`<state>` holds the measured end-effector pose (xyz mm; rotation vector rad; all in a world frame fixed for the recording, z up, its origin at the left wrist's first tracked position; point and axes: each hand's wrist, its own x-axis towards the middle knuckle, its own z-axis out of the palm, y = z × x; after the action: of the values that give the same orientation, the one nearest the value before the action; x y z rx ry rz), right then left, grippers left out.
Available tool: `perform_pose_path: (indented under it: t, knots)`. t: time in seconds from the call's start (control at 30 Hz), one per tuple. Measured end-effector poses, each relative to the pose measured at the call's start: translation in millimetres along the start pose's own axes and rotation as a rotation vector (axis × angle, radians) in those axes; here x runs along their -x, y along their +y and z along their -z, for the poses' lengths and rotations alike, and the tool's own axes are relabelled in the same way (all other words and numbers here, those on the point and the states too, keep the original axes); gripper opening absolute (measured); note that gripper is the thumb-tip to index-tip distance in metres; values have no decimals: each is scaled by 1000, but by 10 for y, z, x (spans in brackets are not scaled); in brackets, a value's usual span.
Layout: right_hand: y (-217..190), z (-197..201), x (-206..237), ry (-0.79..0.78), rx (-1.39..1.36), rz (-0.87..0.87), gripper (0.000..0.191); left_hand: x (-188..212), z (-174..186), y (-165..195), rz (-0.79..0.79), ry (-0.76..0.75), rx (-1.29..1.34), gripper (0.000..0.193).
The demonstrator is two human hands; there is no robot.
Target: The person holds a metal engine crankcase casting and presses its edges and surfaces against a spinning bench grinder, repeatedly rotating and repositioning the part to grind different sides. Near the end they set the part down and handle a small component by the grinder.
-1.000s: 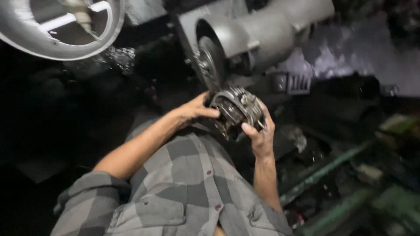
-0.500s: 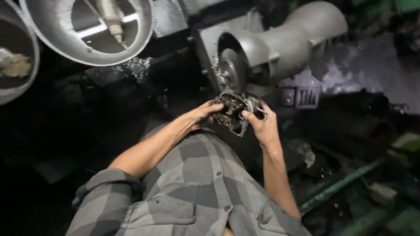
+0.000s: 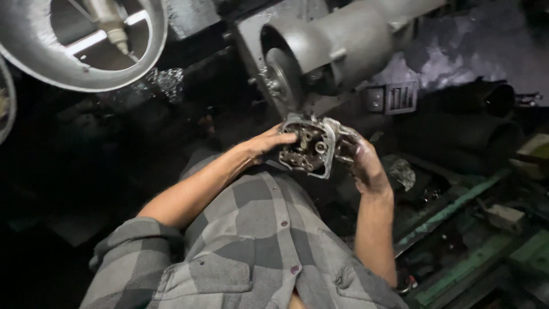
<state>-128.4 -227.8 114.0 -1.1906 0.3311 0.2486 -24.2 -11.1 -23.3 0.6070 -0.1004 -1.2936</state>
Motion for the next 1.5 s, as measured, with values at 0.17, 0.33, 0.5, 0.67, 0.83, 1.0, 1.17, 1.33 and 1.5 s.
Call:
perform_pose_path:
  t: [0.17,0.33,0.5,0.67,0.83,1.0,1.17,1.33,1.5]
  knots:
    - [89,-331,-21,90,249,285,74,-142,-62,47,-75,-65,198,69]
    - [218,-409,-268,195,203,208,68,-90,-77,87,-26,-1,300,63]
    - [452,-337,-537,167,155,55,59,149,-1,67,-28,157,370,62]
    - [776,-367,-802,83,1,-158,46,432,100,18,-142,332,420,65]
    - [964,-447,-844,-43,-56,-89,58,763,75,-9,-229,479,311,68]
    - [859,-532,-608,-60,-120,42,76,850,20,29,-258,448,124,75]
    - [561,-492,-299,14,63,97,77,681,31,-27,-185,320,-35,81]
    - [349,-601,-174,196,126,167,73,345,-11,-30,-144,83,274,78]
    - [187,-653,-169,279,272,189,61,175,-113,30,-132,-32,373,76]
